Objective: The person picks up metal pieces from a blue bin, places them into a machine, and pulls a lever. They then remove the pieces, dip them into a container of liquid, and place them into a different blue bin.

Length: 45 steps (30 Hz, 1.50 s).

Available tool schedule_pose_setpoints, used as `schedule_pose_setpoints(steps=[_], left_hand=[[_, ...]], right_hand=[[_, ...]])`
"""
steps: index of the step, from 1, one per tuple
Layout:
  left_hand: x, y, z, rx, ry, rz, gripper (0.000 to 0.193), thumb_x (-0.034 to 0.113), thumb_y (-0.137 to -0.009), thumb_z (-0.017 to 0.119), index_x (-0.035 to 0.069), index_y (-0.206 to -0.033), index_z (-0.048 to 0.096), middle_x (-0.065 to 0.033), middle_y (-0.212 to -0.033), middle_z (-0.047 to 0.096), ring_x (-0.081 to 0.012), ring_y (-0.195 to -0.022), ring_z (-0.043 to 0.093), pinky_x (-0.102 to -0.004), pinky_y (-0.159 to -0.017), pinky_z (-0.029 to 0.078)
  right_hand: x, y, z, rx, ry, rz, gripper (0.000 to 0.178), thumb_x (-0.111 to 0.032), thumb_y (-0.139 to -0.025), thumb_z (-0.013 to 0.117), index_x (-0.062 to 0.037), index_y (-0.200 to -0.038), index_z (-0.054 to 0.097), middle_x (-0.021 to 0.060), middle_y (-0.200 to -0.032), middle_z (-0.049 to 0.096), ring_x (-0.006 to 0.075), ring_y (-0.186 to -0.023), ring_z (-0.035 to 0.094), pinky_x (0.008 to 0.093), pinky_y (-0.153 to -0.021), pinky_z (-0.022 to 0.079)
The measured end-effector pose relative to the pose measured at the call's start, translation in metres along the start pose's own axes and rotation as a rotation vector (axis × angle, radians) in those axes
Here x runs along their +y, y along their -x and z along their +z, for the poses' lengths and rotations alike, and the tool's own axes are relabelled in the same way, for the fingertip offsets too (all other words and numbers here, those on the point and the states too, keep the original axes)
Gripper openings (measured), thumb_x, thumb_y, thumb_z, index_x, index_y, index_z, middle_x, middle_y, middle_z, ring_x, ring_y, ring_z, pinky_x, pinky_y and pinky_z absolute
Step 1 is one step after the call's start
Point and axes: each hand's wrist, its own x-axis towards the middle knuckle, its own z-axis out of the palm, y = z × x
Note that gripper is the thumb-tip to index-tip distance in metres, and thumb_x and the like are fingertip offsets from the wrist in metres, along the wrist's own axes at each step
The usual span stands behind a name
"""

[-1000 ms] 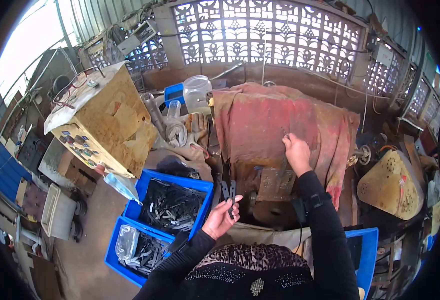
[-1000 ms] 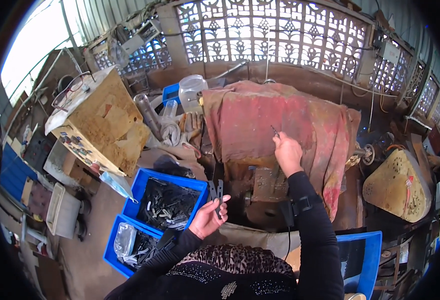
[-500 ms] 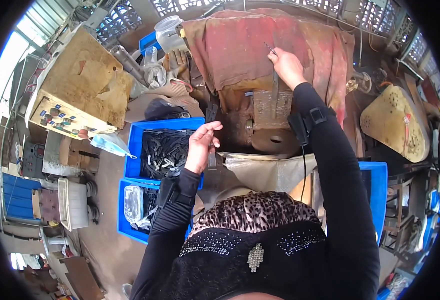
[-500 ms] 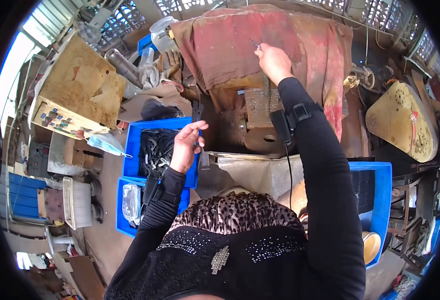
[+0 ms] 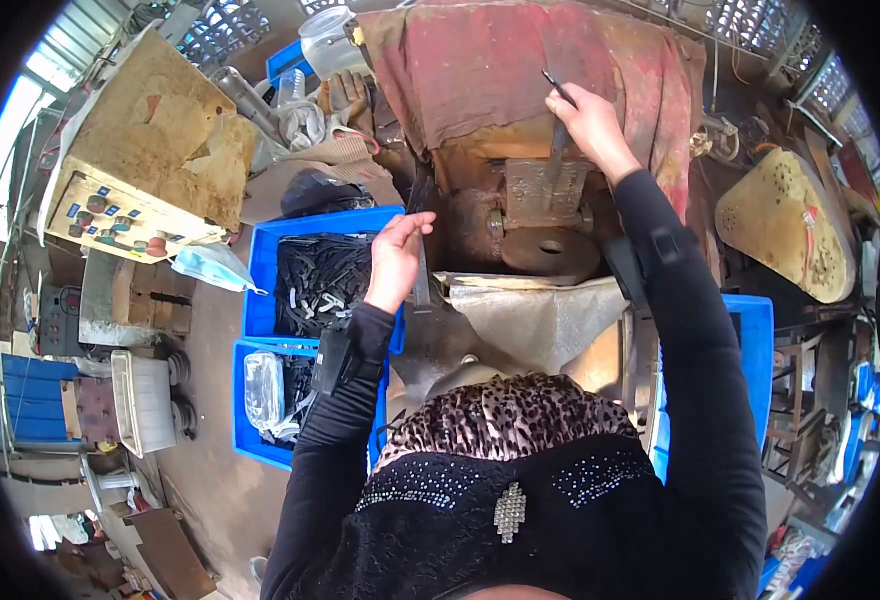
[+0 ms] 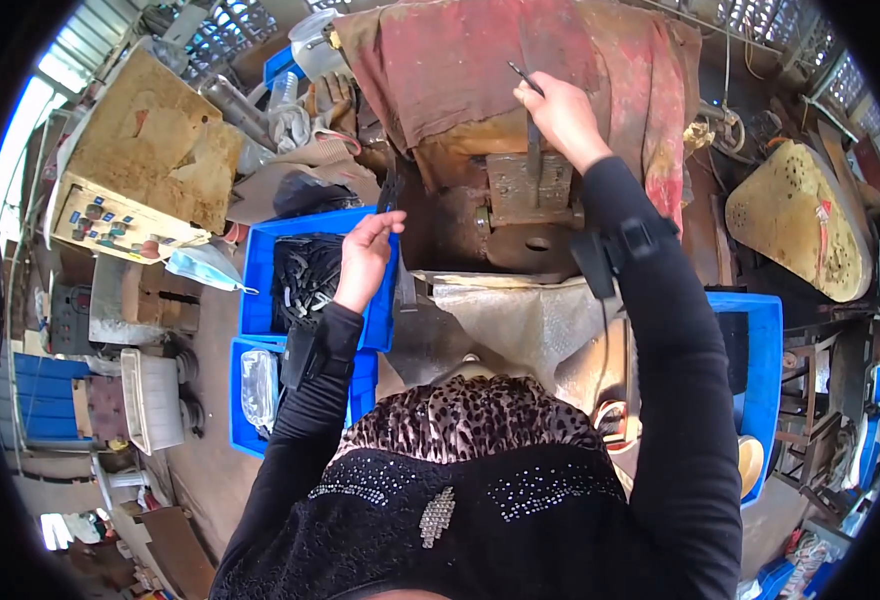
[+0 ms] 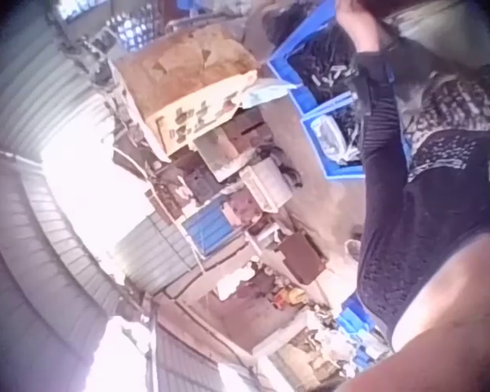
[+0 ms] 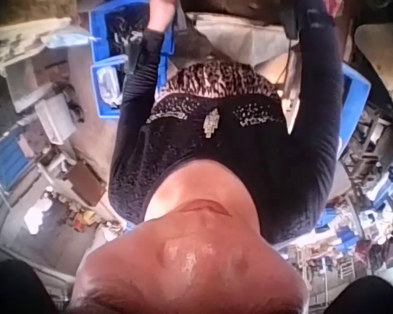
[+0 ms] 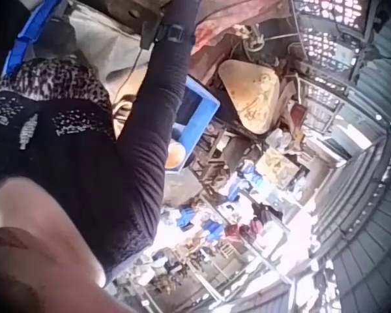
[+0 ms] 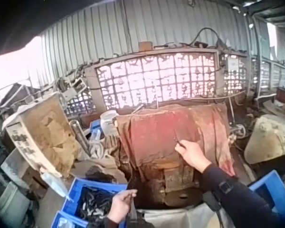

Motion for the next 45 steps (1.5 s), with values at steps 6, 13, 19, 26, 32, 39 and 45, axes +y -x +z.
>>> schedule_pose_setpoints(steps=[6, 13, 19, 26, 32, 39, 45], left_hand=[[-0.008, -0.034, 0.039, -0.054, -0.110, 0.210, 0.030, -0.010, -0.080, 0.050, 0.002, -0.101, 0.068, -0.0151, -0.086, 0.064, -0.0313, -0.083, 0.063, -0.0361, -0.074, 0.050], [-0.041, -0.065, 0.097, -0.215, -0.528, 0.408, 0.022, 0.001, -0.082, 0.053, 0.005, -0.097, 0.068, -0.0162, -0.085, 0.061, -0.0332, -0.081, 0.061, -0.0403, -0.069, 0.049], [-0.064, -0.068, 0.120, -0.511, -0.687, 0.558, 0.011, 0.014, -0.084, 0.058, 0.007, -0.078, 0.062, -0.0155, -0.078, 0.059, -0.0319, -0.076, 0.060, -0.0416, -0.066, 0.048], [-0.090, -0.065, 0.141, -0.543, -0.729, 0.614, 0.012, 0.017, -0.078, 0.060, 0.008, -0.070, 0.064, -0.0160, -0.076, 0.063, -0.0314, -0.071, 0.063, -0.0408, -0.063, 0.051], [-0.098, -0.055, 0.154, -0.558, -0.755, 0.576, 0.014, 0.015, -0.076, 0.056, 0.008, -0.065, 0.062, -0.0155, -0.070, 0.062, -0.0316, -0.068, 0.062, -0.0408, -0.061, 0.050], [0.007, -0.048, 0.104, -0.397, -0.319, 0.131, 0.025, 0.025, -0.086, 0.060, 0.002, -0.076, 0.062, -0.0216, -0.078, 0.062, -0.0395, -0.079, 0.061, -0.0461, -0.069, 0.048], [0.084, -0.018, 0.125, -0.256, -0.292, 0.351, 0.018, 0.016, -0.085, 0.059, 0.002, -0.075, 0.060, -0.0200, -0.075, 0.061, -0.0388, -0.074, 0.059, -0.0463, -0.069, 0.048]], right_hand=[[-0.013, 0.114, -0.030, -0.126, -0.235, -0.078, 0.019, -0.015, -0.087, 0.066, -0.0003, -0.098, 0.062, 0.0103, -0.082, 0.064, 0.0120, -0.075, 0.058, 0.0271, -0.070, 0.047], [-0.017, 0.225, -0.030, -0.132, -0.153, -0.138, 0.020, -0.012, -0.080, 0.071, -0.0037, -0.096, 0.065, 0.0125, -0.088, 0.067, 0.0285, -0.076, 0.065, 0.0327, -0.067, 0.051], [-0.006, 0.271, -0.022, -0.221, -0.145, -0.031, 0.018, -0.008, -0.078, 0.073, -0.0044, -0.094, 0.067, 0.0106, -0.087, 0.068, 0.0266, -0.077, 0.067, 0.0324, -0.067, 0.051], [-0.002, 0.287, -0.019, -0.231, -0.139, 0.010, 0.018, -0.008, -0.080, 0.071, -0.0049, -0.097, 0.067, 0.0101, -0.087, 0.068, 0.0219, -0.074, 0.066, 0.0294, -0.065, 0.050], [0.011, 0.269, -0.030, -0.129, -0.499, 0.305, 0.018, -0.014, -0.086, 0.070, 0.0005, -0.097, 0.066, 0.0036, -0.085, 0.069, 0.0117, -0.072, 0.062, 0.0270, -0.068, 0.050], [0.032, 0.209, -0.026, 0.050, -1.109, 0.725, 0.025, -0.015, -0.093, 0.058, -0.0034, -0.115, 0.054, 0.0044, -0.080, 0.060, 0.0154, -0.071, 0.061, 0.0299, -0.063, 0.051], [0.018, 0.163, 0.014, 0.129, -1.460, 0.603, 0.025, -0.010, -0.092, 0.060, -0.0021, -0.112, 0.049, 0.0113, -0.099, 0.062, 0.0244, -0.091, 0.066, 0.0364, -0.080, 0.055]])
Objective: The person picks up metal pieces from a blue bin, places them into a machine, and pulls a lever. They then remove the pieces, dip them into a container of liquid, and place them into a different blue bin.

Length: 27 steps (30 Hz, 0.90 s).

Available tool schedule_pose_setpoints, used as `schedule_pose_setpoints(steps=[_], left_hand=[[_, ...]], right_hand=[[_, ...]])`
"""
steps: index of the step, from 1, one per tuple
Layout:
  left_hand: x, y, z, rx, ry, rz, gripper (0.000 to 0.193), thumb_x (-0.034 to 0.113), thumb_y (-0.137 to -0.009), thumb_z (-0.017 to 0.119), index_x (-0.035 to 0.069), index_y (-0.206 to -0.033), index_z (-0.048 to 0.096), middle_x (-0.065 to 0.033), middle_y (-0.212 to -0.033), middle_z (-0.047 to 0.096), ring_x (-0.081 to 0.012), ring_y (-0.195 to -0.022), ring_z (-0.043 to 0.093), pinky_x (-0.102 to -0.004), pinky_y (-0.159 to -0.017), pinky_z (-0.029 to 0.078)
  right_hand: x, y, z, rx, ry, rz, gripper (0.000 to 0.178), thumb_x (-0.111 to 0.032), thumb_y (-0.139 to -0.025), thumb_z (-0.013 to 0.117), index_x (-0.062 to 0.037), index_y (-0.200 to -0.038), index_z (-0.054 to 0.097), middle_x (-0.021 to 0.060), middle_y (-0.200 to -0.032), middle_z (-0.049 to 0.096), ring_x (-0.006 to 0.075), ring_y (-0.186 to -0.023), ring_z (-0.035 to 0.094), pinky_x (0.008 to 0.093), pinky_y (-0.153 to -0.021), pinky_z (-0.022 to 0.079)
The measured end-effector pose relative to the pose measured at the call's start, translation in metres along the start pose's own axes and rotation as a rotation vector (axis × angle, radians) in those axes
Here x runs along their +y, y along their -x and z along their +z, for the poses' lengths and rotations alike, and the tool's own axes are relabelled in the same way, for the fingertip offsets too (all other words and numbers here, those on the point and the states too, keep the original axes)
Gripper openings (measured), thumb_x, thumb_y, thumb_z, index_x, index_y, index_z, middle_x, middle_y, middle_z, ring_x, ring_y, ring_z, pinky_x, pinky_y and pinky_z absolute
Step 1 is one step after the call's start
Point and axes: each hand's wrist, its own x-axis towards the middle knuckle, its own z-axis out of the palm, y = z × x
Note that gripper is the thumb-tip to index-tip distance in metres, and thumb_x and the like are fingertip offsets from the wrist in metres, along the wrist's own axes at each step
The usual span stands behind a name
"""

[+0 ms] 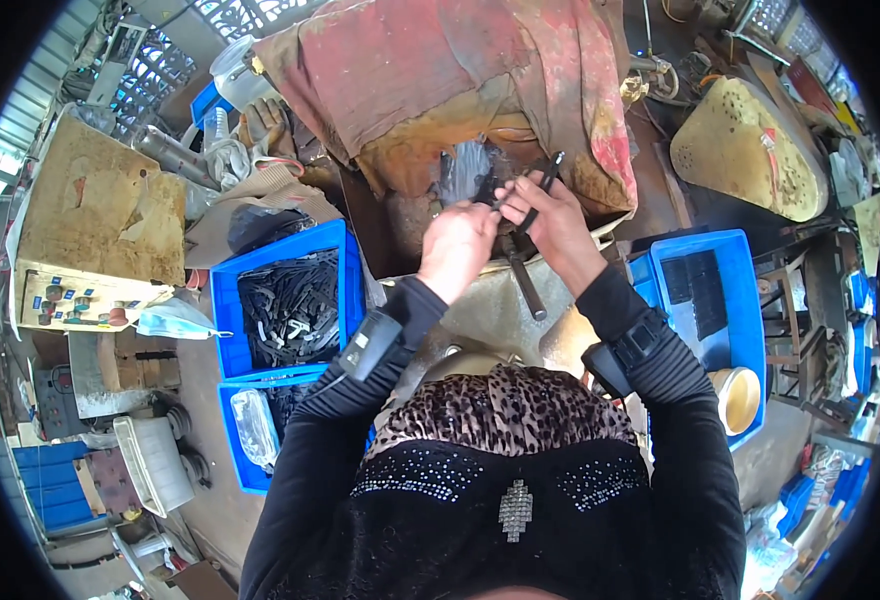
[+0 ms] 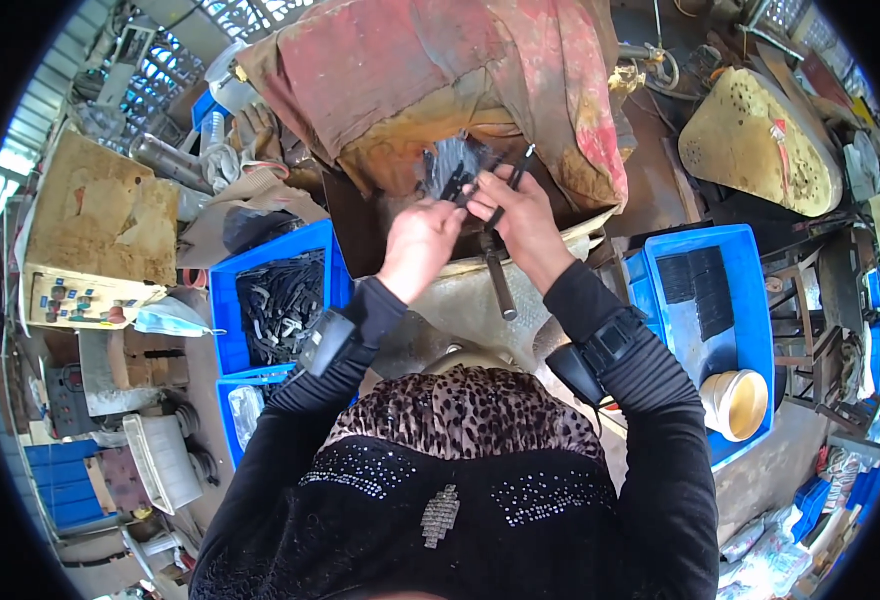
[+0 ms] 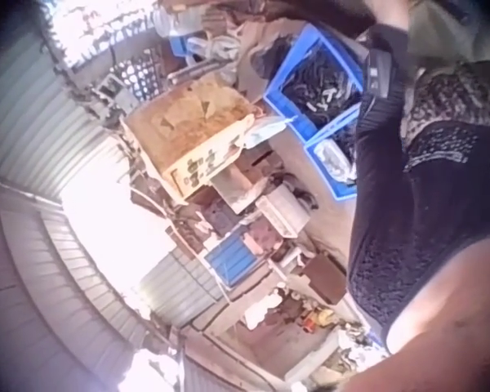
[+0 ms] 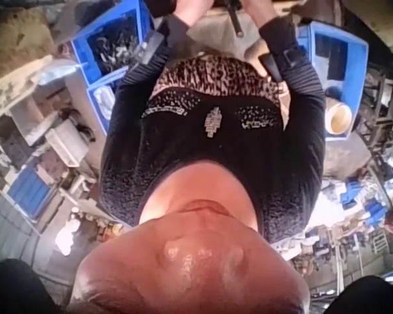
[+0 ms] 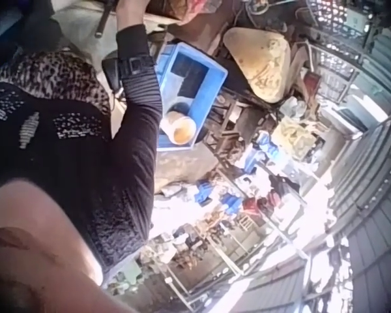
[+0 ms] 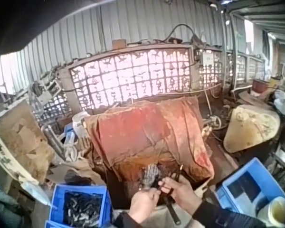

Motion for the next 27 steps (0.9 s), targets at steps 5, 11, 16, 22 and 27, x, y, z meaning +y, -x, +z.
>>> schedule_pose_setpoints(steps=[5, 11, 16, 22, 27], left_hand=[[0.004, 0.018, 0.005, -0.032, 0.121, -0.005, 0.014, 0.016, -0.084, 0.061, 0.002, -0.083, 0.063, -0.0194, -0.076, 0.061, -0.0377, -0.070, 0.058, -0.0435, -0.067, 0.050], [-0.021, 0.030, -0.029, -0.373, 0.967, -0.570, 0.052, -0.005, -0.091, 0.044, 0.008, -0.142, 0.041, -0.0104, -0.120, 0.058, -0.0096, -0.067, 0.061, -0.0189, -0.051, 0.047], [-0.015, 0.024, -0.040, -0.384, 1.110, -0.556, 0.058, 0.004, -0.095, 0.049, 0.015, -0.149, 0.029, -0.0116, -0.112, 0.064, -0.0119, -0.068, 0.064, -0.0232, -0.056, 0.053], [-0.007, 0.021, -0.039, -0.420, 1.154, -0.557, 0.063, 0.004, -0.095, 0.051, 0.023, -0.150, 0.026, -0.0093, -0.100, 0.066, -0.0107, -0.066, 0.063, -0.0250, -0.057, 0.055], [-0.012, 0.023, -0.035, -0.411, 1.076, -0.544, 0.059, 0.006, -0.095, 0.054, 0.023, -0.147, 0.034, -0.0080, -0.097, 0.067, -0.0091, -0.066, 0.063, -0.0237, -0.058, 0.054]], right_hand=[[0.007, 0.002, 0.003, -0.041, 0.025, -0.023, 0.014, -0.007, -0.094, 0.054, -0.0024, -0.107, 0.049, 0.0116, -0.096, 0.063, 0.0202, -0.083, 0.066, 0.0362, -0.078, 0.056], [-0.005, 0.012, -0.012, 0.048, 0.267, -0.026, 0.008, -0.012, -0.096, 0.051, -0.0052, -0.101, 0.053, 0.0032, -0.082, 0.060, 0.0072, -0.059, 0.049, 0.0237, -0.048, 0.043], [-0.016, 0.022, -0.005, -0.006, 0.393, 0.034, 0.014, -0.022, -0.093, 0.061, -0.0117, -0.102, 0.058, -0.0118, -0.062, 0.040, -0.0014, -0.046, 0.029, 0.0191, -0.040, 0.018], [-0.023, 0.016, 0.006, -0.080, 0.315, 0.134, 0.013, -0.022, -0.092, 0.063, -0.0121, -0.099, 0.060, -0.0126, -0.059, 0.038, -0.0016, -0.044, 0.027, 0.0194, -0.038, 0.017], [-0.018, 0.011, 0.007, -0.059, 0.417, 0.144, 0.008, -0.019, -0.092, 0.064, -0.0132, -0.094, 0.059, -0.0127, -0.056, 0.036, -0.0012, -0.042, 0.027, 0.0194, -0.038, 0.017]])
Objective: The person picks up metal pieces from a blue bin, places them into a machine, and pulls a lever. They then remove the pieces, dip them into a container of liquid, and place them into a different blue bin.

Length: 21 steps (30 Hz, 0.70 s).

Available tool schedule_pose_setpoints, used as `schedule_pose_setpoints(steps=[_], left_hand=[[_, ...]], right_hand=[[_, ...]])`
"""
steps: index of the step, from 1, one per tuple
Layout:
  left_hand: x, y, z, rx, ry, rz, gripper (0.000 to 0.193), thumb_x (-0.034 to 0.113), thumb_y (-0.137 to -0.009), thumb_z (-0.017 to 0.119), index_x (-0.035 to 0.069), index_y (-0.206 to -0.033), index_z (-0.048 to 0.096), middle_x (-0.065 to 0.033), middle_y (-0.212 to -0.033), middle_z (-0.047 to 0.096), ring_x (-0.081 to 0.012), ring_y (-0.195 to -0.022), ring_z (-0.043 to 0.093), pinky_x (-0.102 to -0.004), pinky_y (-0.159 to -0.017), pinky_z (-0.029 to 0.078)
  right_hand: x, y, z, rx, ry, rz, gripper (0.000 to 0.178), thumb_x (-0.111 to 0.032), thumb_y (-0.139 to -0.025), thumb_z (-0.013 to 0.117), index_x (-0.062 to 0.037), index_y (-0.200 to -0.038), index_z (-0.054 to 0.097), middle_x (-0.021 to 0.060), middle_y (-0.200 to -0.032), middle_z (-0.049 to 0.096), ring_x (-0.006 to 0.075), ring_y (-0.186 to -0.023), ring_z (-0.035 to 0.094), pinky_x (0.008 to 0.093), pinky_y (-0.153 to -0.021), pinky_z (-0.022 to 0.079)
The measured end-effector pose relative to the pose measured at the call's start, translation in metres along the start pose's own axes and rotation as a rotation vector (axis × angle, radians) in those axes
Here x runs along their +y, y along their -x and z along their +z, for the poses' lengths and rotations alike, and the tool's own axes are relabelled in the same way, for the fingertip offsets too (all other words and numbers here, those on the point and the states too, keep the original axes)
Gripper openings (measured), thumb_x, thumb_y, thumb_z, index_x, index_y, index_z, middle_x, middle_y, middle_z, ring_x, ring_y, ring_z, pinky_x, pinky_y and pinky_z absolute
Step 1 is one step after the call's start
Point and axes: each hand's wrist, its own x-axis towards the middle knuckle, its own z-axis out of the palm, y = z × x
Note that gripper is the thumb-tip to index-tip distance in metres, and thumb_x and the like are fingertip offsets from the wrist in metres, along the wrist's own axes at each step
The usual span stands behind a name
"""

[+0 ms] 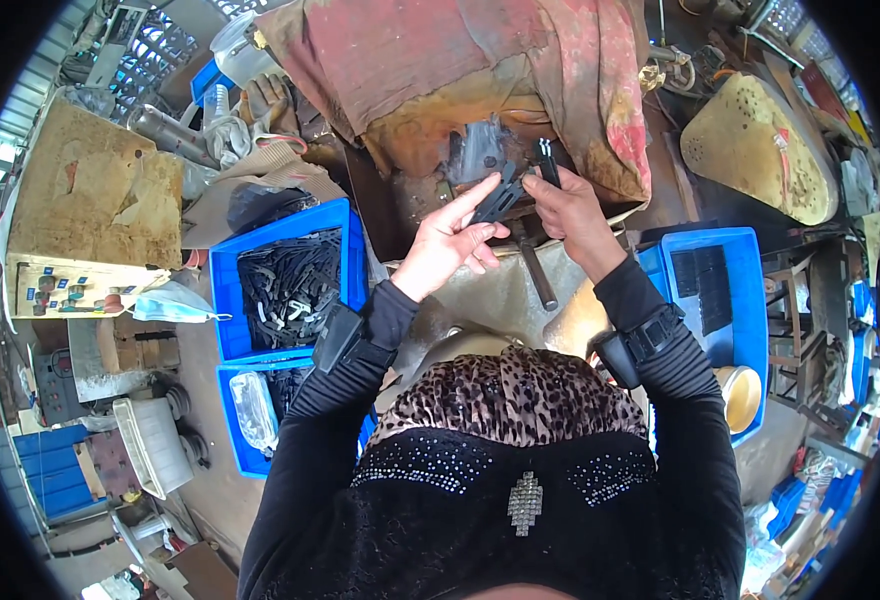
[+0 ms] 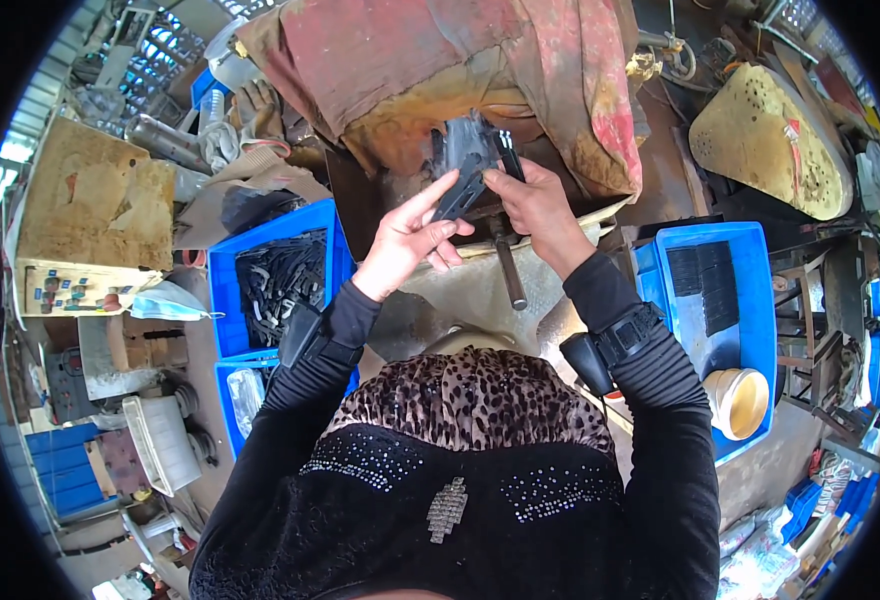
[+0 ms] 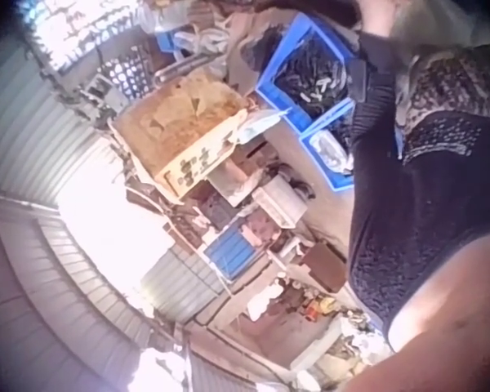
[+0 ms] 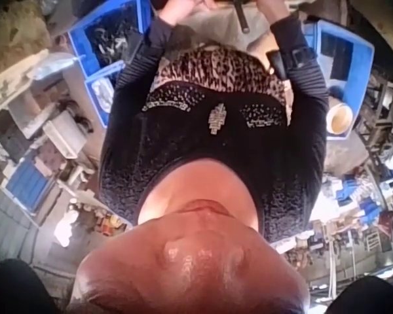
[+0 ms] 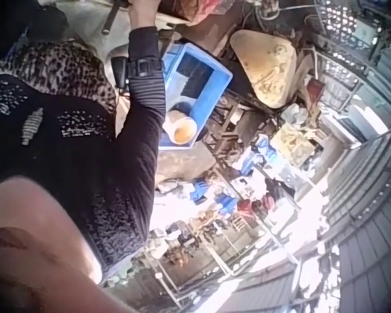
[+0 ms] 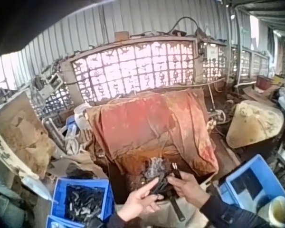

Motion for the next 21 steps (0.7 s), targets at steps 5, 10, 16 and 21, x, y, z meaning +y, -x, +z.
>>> schedule_pose_setpoints(steps=[5, 10, 16, 21], left_hand=[[-0.014, -0.005, -0.008, 0.083, -0.157, 0.030, 0.038, 0.005, -0.094, 0.055, 0.011, -0.132, 0.053, -0.0063, -0.088, 0.065, -0.0082, -0.065, 0.062, -0.0223, -0.059, 0.053], [-0.033, -0.025, -0.030, 0.247, -0.324, 0.117, 0.017, 0.004, -0.094, 0.054, -0.001, -0.109, 0.061, -0.0046, -0.084, 0.065, -0.0080, -0.068, 0.062, -0.0224, -0.062, 0.053], [-0.065, -0.077, -0.067, 0.312, -0.933, 0.410, 0.023, -0.002, -0.083, 0.058, 0.001, -0.105, 0.064, -0.0181, -0.090, 0.067, -0.0274, -0.082, 0.067, -0.0354, -0.075, 0.052], [-0.086, -0.095, -0.067, 0.209, -1.038, 0.375, 0.029, -0.006, -0.078, 0.056, 0.004, -0.102, 0.067, -0.0222, -0.096, 0.065, -0.0373, -0.092, 0.063, -0.0395, -0.081, 0.050]], right_hand=[[0.001, 0.001, 0.000, 0.015, 0.027, -0.016, 0.008, -0.018, -0.092, 0.064, -0.0132, -0.096, 0.060, -0.0125, -0.057, 0.038, -0.0015, -0.042, 0.027, 0.0191, -0.038, 0.016], [0.003, 0.011, -0.012, -0.015, 0.120, -0.034, 0.024, -0.021, -0.088, 0.068, -0.0058, -0.107, 0.065, -0.0084, -0.062, 0.051, 0.0017, -0.049, 0.041, 0.0200, -0.043, 0.032], [0.028, 0.067, -0.029, -0.194, 0.819, -0.060, 0.044, -0.025, -0.081, 0.075, -0.0006, -0.116, 0.063, 0.0105, -0.095, 0.071, 0.0132, -0.085, 0.064, 0.0274, -0.083, 0.049], [0.037, 0.096, -0.034, -0.270, 0.853, -0.084, 0.045, -0.012, -0.078, 0.075, -0.0077, -0.121, 0.062, 0.0088, -0.092, 0.070, 0.0079, -0.079, 0.062, 0.0261, -0.075, 0.049]])
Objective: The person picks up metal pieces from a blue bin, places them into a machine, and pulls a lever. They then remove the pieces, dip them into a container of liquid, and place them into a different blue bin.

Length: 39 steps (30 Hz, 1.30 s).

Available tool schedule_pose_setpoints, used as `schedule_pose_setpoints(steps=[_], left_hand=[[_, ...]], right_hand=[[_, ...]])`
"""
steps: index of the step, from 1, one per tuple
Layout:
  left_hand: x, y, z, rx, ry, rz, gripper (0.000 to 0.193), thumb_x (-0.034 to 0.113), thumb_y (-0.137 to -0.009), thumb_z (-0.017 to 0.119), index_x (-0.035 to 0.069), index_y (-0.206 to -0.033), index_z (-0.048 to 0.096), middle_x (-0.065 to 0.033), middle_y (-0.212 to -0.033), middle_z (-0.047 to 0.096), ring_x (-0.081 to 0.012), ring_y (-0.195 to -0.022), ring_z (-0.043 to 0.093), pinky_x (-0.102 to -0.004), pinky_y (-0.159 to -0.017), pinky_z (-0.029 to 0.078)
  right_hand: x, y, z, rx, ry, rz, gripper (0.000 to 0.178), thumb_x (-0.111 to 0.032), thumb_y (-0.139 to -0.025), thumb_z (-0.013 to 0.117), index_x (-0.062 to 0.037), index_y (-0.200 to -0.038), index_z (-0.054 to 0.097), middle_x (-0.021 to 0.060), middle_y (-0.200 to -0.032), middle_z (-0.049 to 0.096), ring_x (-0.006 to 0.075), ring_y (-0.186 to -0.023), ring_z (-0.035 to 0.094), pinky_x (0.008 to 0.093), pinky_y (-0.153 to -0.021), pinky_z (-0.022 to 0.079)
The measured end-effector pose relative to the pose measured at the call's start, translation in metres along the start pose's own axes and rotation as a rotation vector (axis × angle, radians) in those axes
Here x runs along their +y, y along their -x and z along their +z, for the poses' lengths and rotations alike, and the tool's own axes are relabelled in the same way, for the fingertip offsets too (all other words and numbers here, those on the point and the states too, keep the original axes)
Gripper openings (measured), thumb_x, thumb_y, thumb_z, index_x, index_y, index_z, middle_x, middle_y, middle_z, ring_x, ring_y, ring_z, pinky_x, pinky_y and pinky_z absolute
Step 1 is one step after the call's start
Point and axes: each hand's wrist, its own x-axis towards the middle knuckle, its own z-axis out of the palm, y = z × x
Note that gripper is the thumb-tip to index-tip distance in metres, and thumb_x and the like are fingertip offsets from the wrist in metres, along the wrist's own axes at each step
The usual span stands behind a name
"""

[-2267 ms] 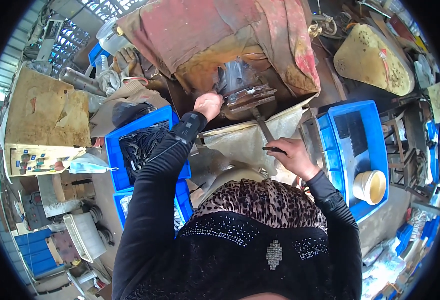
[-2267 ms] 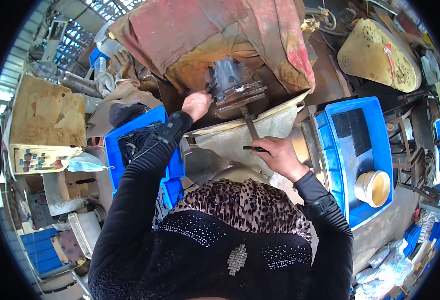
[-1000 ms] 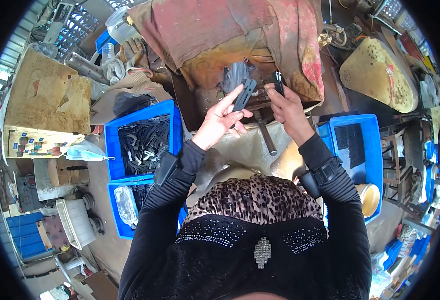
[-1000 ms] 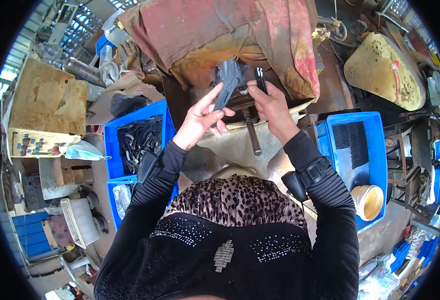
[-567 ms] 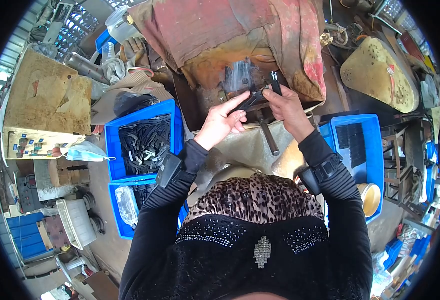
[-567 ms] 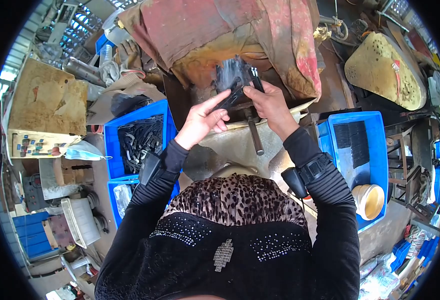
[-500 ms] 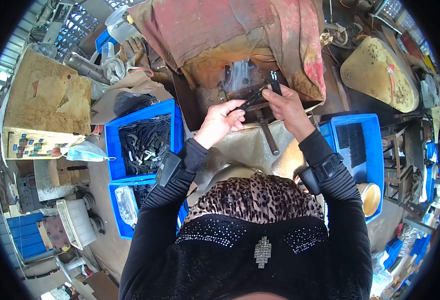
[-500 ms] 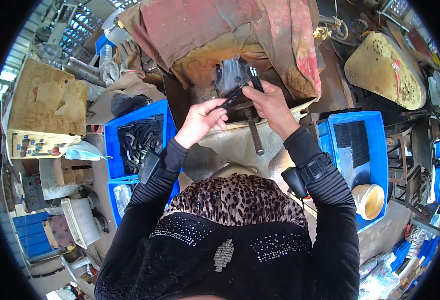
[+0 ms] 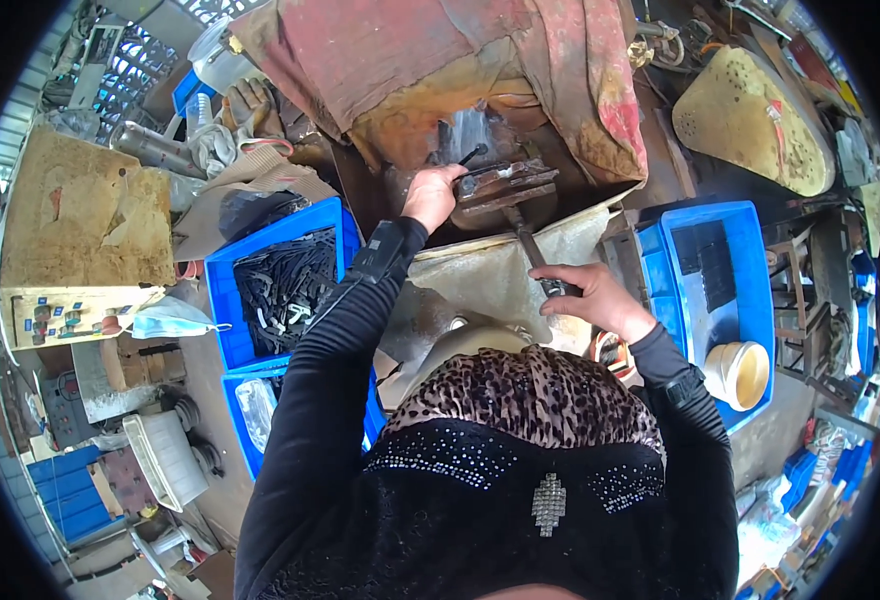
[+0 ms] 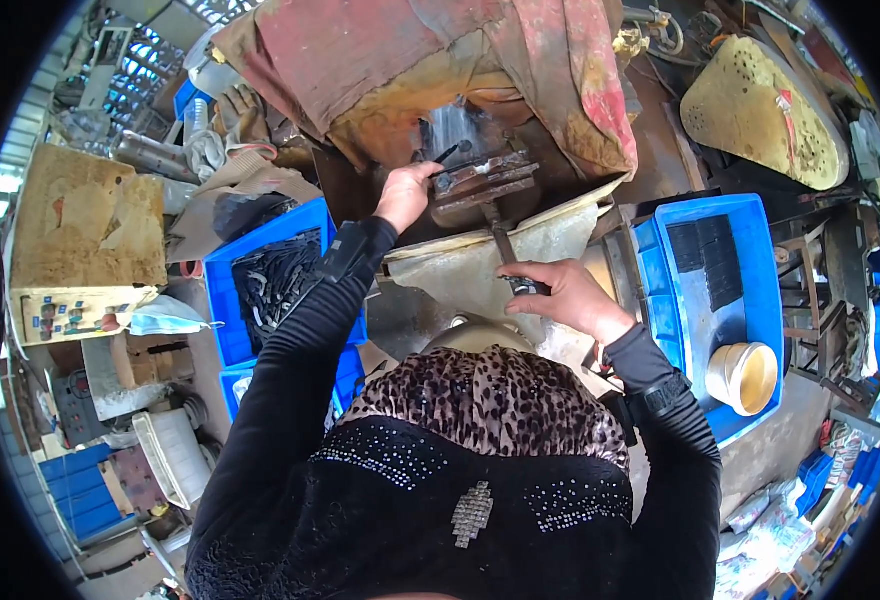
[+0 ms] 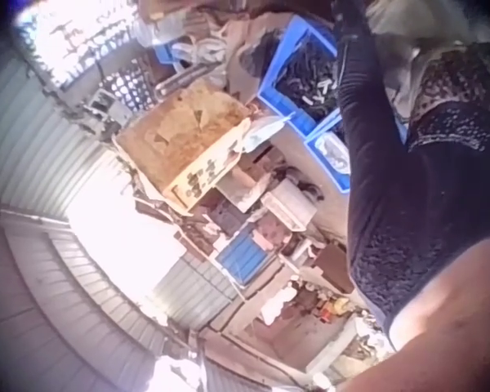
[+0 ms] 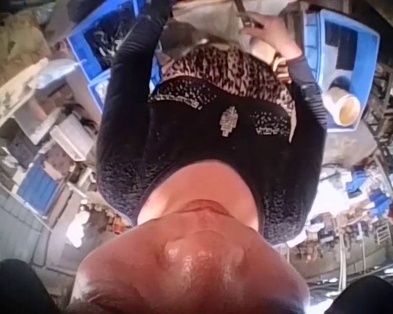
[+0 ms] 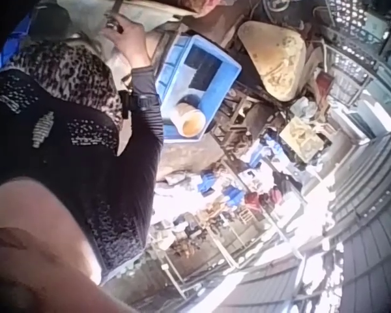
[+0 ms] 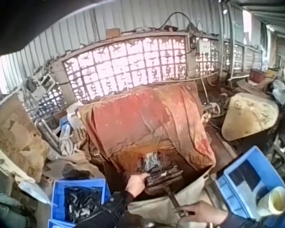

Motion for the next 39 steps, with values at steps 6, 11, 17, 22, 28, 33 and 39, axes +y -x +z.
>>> schedule_pose_setpoints(steps=[6, 11, 17, 22, 28, 33, 39], left_hand=[[-0.011, -0.012, 0.006, 0.044, 0.029, 0.046, 0.037, -0.011, -0.077, 0.050, 0.005, -0.105, 0.068, -0.0238, -0.097, 0.066, -0.0347, -0.091, 0.066, -0.0367, -0.081, 0.051], [-0.027, -0.013, 0.013, -0.068, 0.090, 0.115, 0.043, -0.014, -0.075, 0.048, 0.005, -0.109, 0.067, -0.0217, -0.102, 0.066, -0.0317, -0.095, 0.066, -0.0343, -0.085, 0.050], [-0.031, -0.009, 0.009, -0.183, -0.024, 0.148, 0.041, -0.010, -0.075, 0.051, 0.006, -0.110, 0.066, -0.0195, -0.105, 0.066, -0.0331, -0.098, 0.064, -0.0365, -0.086, 0.050], [-0.009, -0.003, -0.018, -0.162, -0.120, 0.152, 0.035, -0.004, -0.074, 0.055, 0.004, -0.105, 0.067, -0.0184, -0.102, 0.066, -0.0344, -0.096, 0.062, -0.0391, -0.085, 0.049], [0.007, 0.030, -0.040, 0.104, -0.176, 0.039, 0.036, 0.010, -0.084, 0.057, -0.004, -0.117, 0.057, -0.0258, -0.105, 0.062, -0.0401, -0.099, 0.059, -0.0436, -0.087, 0.048], [0.014, 0.067, -0.042, 0.135, -0.051, -0.092, 0.060, -0.011, -0.076, 0.048, -0.002, -0.135, 0.043, -0.0270, -0.126, 0.053, -0.0399, -0.106, 0.058, -0.0407, -0.091, 0.049], [0.020, 0.074, -0.035, 0.180, 0.024, -0.209, 0.067, -0.015, -0.070, 0.046, 0.001, -0.135, 0.045, -0.0229, -0.132, 0.051, -0.0364, -0.110, 0.058, -0.0378, -0.091, 0.049]], right_hand=[[0.001, 0.004, 0.008, 0.131, 0.078, -0.113, 0.041, -0.022, -0.077, 0.076, -0.0130, -0.115, 0.064, 0.0130, -0.095, 0.070, 0.0262, -0.083, 0.068, 0.0327, -0.075, 0.052], [0.001, 0.006, 0.013, 0.184, 0.167, -0.185, 0.034, -0.022, -0.079, 0.072, -0.0138, -0.112, 0.066, 0.0121, -0.092, 0.069, 0.0308, -0.080, 0.067, 0.0356, -0.071, 0.052], [0.000, 0.006, 0.017, 0.210, 0.307, -0.252, 0.031, -0.022, -0.080, 0.071, -0.0149, -0.110, 0.066, 0.0106, -0.088, 0.068, 0.0314, -0.075, 0.066, 0.0380, -0.066, 0.052], [-0.001, 0.007, 0.016, 0.217, 0.425, -0.296, 0.034, -0.010, -0.074, 0.073, -0.0098, -0.107, 0.065, 0.0097, -0.079, 0.063, 0.0310, -0.070, 0.063, 0.0382, -0.061, 0.049], [-0.020, -0.010, 0.003, 0.276, 0.482, -0.400, 0.042, -0.007, -0.070, 0.072, -0.0095, -0.111, 0.062, 0.0094, -0.083, 0.064, 0.0307, -0.073, 0.064, 0.0387, -0.062, 0.050], [-0.050, -0.073, -0.025, 0.515, 0.353, -0.527, 0.031, -0.009, -0.078, 0.070, -0.0048, -0.108, 0.063, 0.0158, -0.097, 0.067, 0.0328, -0.084, 0.065, 0.0366, -0.072, 0.052], [-0.077, -0.179, -0.066, 0.680, 0.385, -0.543, 0.028, -0.023, -0.085, 0.066, -0.0038, -0.106, 0.065, 0.0186, -0.093, 0.067, 0.0345, -0.085, 0.065, 0.0372, -0.073, 0.051]])
